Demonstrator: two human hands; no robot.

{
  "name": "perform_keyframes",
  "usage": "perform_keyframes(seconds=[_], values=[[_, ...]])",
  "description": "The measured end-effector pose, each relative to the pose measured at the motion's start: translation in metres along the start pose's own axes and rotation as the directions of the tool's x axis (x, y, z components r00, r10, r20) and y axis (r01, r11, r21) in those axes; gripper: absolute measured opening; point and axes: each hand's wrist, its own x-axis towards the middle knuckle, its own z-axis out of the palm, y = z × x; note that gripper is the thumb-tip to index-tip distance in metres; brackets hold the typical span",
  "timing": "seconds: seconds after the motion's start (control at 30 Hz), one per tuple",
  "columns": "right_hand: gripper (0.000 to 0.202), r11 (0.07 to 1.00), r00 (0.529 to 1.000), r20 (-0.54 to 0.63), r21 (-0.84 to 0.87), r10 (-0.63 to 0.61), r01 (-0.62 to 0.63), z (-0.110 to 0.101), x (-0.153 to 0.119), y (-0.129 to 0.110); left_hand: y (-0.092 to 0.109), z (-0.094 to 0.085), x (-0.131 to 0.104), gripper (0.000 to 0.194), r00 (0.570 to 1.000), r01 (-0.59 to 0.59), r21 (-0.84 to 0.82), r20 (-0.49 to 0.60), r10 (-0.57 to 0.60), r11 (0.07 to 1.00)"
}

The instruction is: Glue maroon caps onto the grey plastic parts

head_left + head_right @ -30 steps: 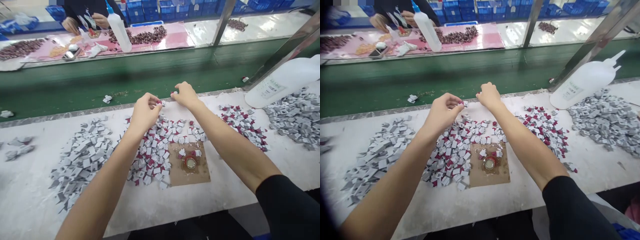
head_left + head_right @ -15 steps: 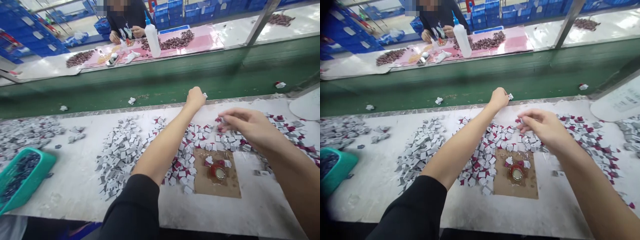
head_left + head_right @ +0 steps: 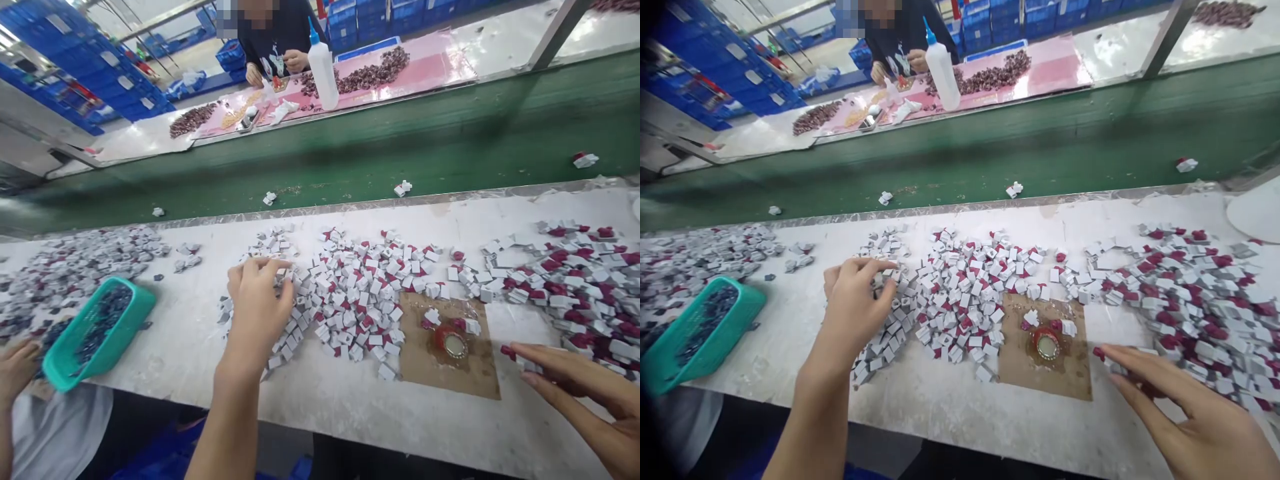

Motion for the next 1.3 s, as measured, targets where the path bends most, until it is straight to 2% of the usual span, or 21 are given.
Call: perform_keyframes(seconds=[0.07, 0.13, 0.27, 0.33, 0.43, 0.5, 0.57, 0.63, 0.7, 0.77, 0.8, 0.87, 0.93, 1.03, 1.17, 1.23, 1.3], values=[[0.035, 1.0, 0.998, 0.05, -0.014, -0.024, 0.025, 0.004, -0.003, 0.005, -0.001, 0.006, -0.009, 0.029, 0.999, -0.039, 0.029, 0.0, 0.039, 0.999], [0.034, 0.998, 0.997, 0.052, -0.025, -0.062, 0.063, 0.009, -0.002, 0.009, 0.003, 0.013, -0.011, 0.028, 0.997, -0.071, 0.048, 0.02, 0.07, 0.996], [0.032, 0.985, 0.987, 0.038, -0.066, -0.157, 0.16, 0.014, 0.002, 0.013, 0.011, 0.024, -0.001, 0.017, 0.998, -0.057, 0.033, 0.042, 0.056, 0.998], [0.031, 0.981, 0.986, 0.023, -0.099, -0.166, 0.167, 0.013, 0.003, 0.012, 0.013, 0.026, 0.003, 0.015, 0.999, -0.039, -0.001, 0.035, 0.039, 0.999], [0.032, 0.991, 0.995, -0.033, -0.097, -0.093, 0.09, 0.01, 0.003, -0.002, 0.015, 0.021, 0.0, 0.013, 1.0, -0.01, -0.097, 0.006, 0.01, 0.995], [0.03, 1.0, 0.998, -0.064, -0.014, -0.013, 0.012, 0.008, 0.003, -0.02, 0.016, 0.013, -0.007, 0.017, 1.0, 0.02, -0.172, 0.004, -0.02, 0.985], [0.025, 0.991, 0.994, -0.08, 0.116, 0.074, -0.065, 0.008, 0.004, -0.042, 0.02, 0.005, -0.016, 0.026, 0.997, 0.065, -0.304, 0.05, -0.052, 0.951], [0.022, 0.967, 0.987, -0.081, 0.227, 0.137, -0.116, 0.01, 0.006, -0.063, 0.026, 0.0, -0.026, 0.036, 0.979, 0.165, -0.53, 0.188, -0.075, 0.831], [0.023, 0.942, 0.988, -0.046, 0.308, 0.15, -0.129, 0.013, 0.009, -0.079, 0.035, -0.003, -0.034, 0.042, 0.927, 0.321, -0.725, 0.373, -0.044, 0.61], [0.024, 0.921, 0.99, -0.003, 0.366, 0.143, -0.132, 0.015, 0.012, -0.087, 0.045, -0.001, -0.041, 0.046, 0.867, 0.451, -0.793, 0.498, 0.009, 0.409], [0.024, 0.912, 0.99, 0.023, 0.388, 0.136, -0.135, 0.016, 0.012, -0.089, 0.05, 0.001, -0.044, 0.046, 0.844, 0.496, -0.798, 0.536, 0.028, 0.344], [0.023, 0.898, 0.989, 0.057, 0.414, 0.138, -0.149, 0.017, 0.013, -0.09, 0.06, 0.006, -0.05, 0.046, 0.808, 0.553, -0.787, 0.587, 0.054, 0.273], [0.021, 0.89, 0.986, 0.061, 0.425, 0.153, -0.164, 0.017, 0.013, -0.092, 0.069, 0.012, -0.055, 0.041, 0.797, 0.561, -0.78, 0.599, 0.074, 0.277], [0.016, 0.887, 0.985, 0.063, 0.431, 0.158, -0.169, 0.018, 0.012, -0.096, 0.076, 0.019, -0.061, 0.028, 0.823, 0.503, -0.805, 0.557, 0.11, 0.314], [0.013, 0.902, 0.992, 0.081, 0.415, 0.096, -0.121, 0.017, 0.011, -0.102, 0.077, 0.027, -0.068, 0.028, 0.83, 0.431, -0.818, 0.525, 0.189, 0.381], [0.013, 0.918, 0.995, 0.067, 0.386, 0.073, -0.094, 0.017, 0.012, -0.102, 0.077, 0.031, -0.071, 0.026, 0.851, 0.375, -0.82, 0.49, 0.191, 0.433], [0.013, 0.932, 0.997, 0.063, 0.356, 0.049, -0.068, 0.017, 0.012, -0.102, 0.079, 0.033, -0.074, 0.02, 0.89, 0.3, -0.819, 0.424, 0.164, 0.49]])
